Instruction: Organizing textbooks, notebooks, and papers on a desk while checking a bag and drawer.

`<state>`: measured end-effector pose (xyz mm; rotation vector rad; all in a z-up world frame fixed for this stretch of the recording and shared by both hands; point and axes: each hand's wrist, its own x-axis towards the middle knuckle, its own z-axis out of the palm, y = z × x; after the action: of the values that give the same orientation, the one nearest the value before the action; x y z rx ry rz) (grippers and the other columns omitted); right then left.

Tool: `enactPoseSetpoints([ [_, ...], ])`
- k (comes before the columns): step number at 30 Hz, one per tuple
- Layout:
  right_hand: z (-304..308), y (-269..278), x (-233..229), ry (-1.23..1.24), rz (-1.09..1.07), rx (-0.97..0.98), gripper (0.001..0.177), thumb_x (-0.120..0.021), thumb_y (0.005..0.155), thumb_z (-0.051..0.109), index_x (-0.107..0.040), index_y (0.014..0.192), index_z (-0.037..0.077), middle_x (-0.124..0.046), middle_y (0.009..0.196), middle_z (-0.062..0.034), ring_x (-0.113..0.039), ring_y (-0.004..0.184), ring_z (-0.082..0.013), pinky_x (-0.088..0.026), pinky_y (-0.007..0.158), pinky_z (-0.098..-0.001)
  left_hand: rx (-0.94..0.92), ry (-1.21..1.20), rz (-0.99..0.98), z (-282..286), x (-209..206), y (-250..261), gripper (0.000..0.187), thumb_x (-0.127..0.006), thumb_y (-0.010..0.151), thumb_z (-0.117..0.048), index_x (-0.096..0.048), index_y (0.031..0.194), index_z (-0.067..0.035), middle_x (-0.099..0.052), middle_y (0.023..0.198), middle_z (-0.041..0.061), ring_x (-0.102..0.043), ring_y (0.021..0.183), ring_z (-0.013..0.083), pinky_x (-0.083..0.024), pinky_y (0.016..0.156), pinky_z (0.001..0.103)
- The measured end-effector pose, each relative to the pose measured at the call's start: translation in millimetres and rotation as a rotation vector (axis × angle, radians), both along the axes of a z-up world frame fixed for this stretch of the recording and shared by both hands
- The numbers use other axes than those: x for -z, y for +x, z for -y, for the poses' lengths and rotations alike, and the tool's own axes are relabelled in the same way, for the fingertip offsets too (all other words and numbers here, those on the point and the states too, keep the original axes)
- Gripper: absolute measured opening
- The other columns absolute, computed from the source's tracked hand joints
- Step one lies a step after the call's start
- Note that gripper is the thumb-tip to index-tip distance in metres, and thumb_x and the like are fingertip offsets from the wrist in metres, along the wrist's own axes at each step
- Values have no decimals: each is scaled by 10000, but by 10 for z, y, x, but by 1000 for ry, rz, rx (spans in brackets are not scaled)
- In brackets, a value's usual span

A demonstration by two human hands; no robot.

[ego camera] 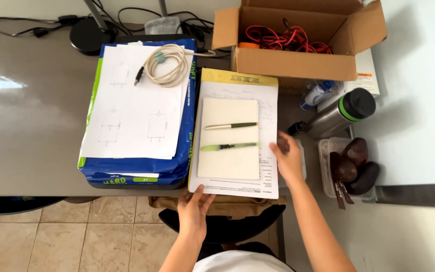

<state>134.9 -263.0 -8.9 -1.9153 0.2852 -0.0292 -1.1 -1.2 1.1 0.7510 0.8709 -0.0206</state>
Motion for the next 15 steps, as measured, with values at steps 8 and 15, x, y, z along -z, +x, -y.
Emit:
enactPoseSetpoints([
  [8,13,-197,-170,-145,0,-47,578,-822,809,83,-638,1356,47,-629,832,-36,-586,712,-128,-517,653,-293,152,250,116,7,-498,53,396,-658,941,-148,-593,1238,107,-734,1068,188,-741,1005,243,-606,917,402],
  [15,-321,-387,-846,-673,299,-98,618,-802,804,132,-614,1390,81,-623,1131,-123,-596,1005,-276,-512,879,-412,206,325,224,-30,-198,62,388,-560,1001,-136,-634,1293,108,-757,1023,160,-744,926,219,-652,830,353],
])
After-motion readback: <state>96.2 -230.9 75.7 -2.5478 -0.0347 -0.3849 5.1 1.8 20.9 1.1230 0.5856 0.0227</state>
